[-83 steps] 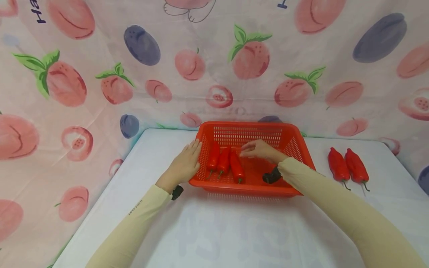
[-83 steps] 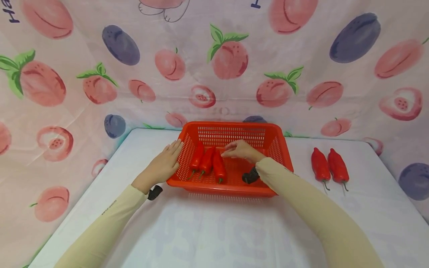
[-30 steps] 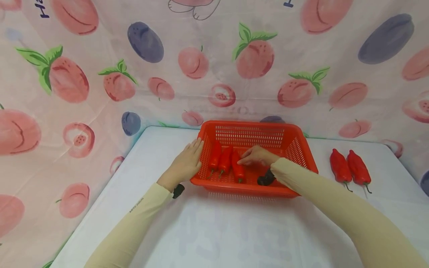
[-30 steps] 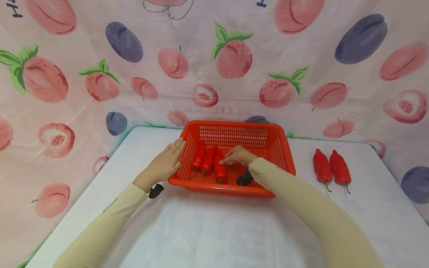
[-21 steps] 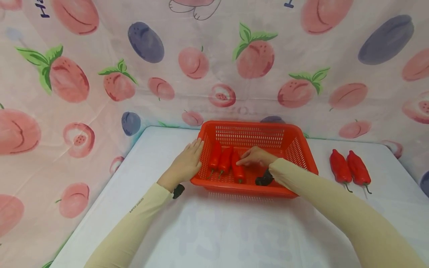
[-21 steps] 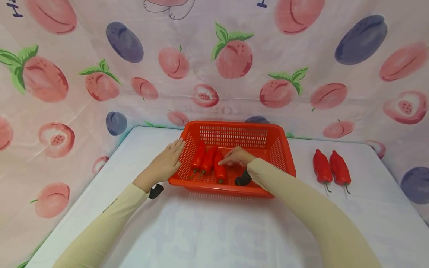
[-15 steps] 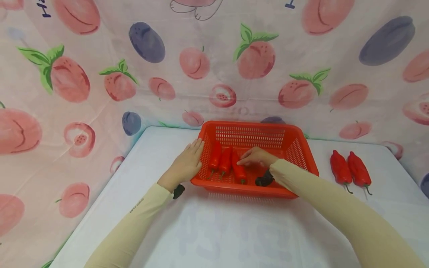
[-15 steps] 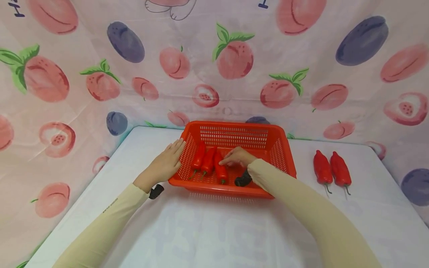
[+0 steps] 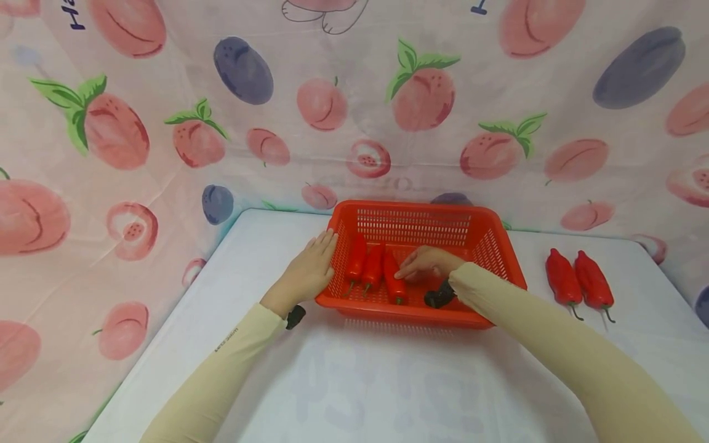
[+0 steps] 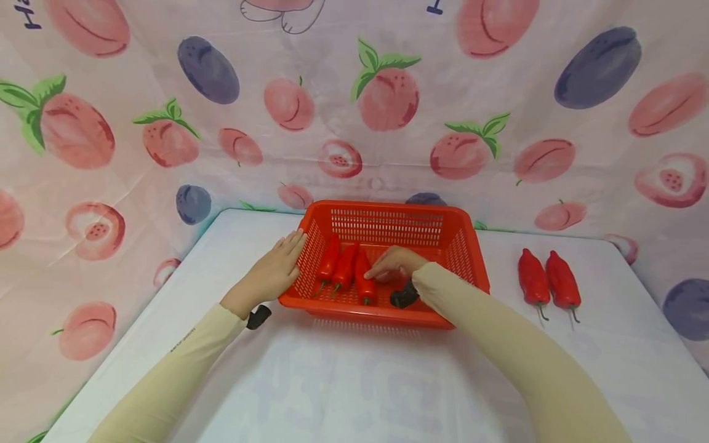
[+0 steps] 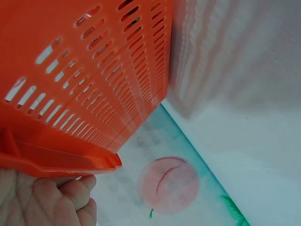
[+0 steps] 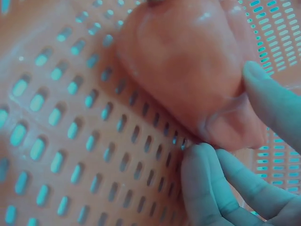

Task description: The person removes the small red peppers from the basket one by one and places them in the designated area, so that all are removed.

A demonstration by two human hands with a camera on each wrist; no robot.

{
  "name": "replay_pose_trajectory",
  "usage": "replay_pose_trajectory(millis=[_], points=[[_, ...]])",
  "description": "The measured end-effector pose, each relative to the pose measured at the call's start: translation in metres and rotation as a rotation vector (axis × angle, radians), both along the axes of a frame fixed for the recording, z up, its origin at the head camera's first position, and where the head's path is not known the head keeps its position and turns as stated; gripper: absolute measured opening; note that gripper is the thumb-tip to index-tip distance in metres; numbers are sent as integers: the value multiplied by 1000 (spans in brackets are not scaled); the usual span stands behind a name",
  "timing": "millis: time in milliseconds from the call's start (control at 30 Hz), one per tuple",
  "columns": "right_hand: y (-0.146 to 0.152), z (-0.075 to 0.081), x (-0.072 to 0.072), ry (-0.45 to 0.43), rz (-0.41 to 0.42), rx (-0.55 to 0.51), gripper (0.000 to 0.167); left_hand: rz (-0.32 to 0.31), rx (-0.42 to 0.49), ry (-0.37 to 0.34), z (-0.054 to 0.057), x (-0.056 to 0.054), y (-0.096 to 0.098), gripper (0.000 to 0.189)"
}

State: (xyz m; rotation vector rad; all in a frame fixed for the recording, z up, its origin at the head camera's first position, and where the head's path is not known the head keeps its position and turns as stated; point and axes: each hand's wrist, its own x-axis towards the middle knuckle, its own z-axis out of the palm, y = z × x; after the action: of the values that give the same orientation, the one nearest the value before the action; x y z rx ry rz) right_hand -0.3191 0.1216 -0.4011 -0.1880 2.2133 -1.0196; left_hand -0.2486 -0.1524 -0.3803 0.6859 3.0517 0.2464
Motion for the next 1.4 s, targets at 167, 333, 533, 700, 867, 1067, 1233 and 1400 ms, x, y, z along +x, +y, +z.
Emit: replay_pose_trajectory(millis=[167,333,533,700,867,1067,1233,1400], points=[[-3,-2,1,22,-8,6,25,0,1,2,0,0,0,62],[-9,-3,2,79,-4,46,38,0,3,3,1,1,0,63],[-9,-3,0,76,-53,15,39,-5,12,8,1,1,1,63],[-6,-3,-2,71,-61,-1,36,-4,8,7,2,1,1,63],[-6,-4,-5,50,-90,-27,35,-4,3,18,2,1,0,62],[-7,-5,-6,18,-115,-59,33,3,3,23,1,1,0,62],[-7,-6,-8,24,-107,-46,46,5,4,13,2,1,0,62],[-7,-6,-9,15,-84,-20,69,5,0,5,3,1,1,63]])
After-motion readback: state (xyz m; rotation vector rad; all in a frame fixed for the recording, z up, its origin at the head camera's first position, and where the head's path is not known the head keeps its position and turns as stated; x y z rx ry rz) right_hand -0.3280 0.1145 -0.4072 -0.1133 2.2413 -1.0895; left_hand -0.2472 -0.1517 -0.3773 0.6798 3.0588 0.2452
